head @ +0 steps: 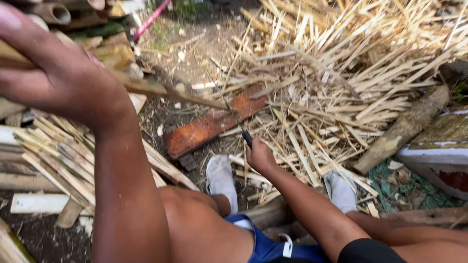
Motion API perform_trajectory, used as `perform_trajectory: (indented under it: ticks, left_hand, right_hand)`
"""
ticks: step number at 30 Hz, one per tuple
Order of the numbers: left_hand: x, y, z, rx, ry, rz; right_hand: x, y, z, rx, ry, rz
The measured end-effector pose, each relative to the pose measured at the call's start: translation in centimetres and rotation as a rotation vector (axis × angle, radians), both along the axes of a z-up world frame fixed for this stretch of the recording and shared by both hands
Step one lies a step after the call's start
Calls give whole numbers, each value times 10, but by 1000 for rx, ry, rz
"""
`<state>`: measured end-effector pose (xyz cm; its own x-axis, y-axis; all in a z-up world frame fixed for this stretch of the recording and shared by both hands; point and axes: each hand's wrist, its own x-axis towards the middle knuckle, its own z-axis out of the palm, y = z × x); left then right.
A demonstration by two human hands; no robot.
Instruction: The person splits bamboo strips into thinner pieces using a knife and a wooden block. They repeatedly position a strip on the block and draw the knife along it to separate layers, then set the finished pieces aside.
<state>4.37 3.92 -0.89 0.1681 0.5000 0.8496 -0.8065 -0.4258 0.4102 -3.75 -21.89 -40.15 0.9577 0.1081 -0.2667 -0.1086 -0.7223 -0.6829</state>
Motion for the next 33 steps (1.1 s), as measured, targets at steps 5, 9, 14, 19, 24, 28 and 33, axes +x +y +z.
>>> perform_trajectory:
  ticks: [5,9,14,19,24,28,33]
  left_hand:
    - [12,-15,-37,213,224,-14]
    - [35,-36,-100,139,714,-204]
    - [70,-37,-169,191,1265,-242]
    - [100,-35,-179,-24,1122,-194]
    - [105,-28,-143,-315,685,-162]
    - [75,-27,-105,-414,927,-471]
    - [34,-20,-72,-308,1047,-754]
  right_hand:
    - [-35,-6,-63,-9,68,-83]
    - [-23,-53,-99,15,-118,-209]
    - [-20,-69,-43,127,124,-649]
    - [-38,-82,10,50,91,-410]
    - [-73,-90,-22,25,102,-140]
    - [-69,-84,-1,41,341,-178]
    - [-62,-73,43,78,452,-202]
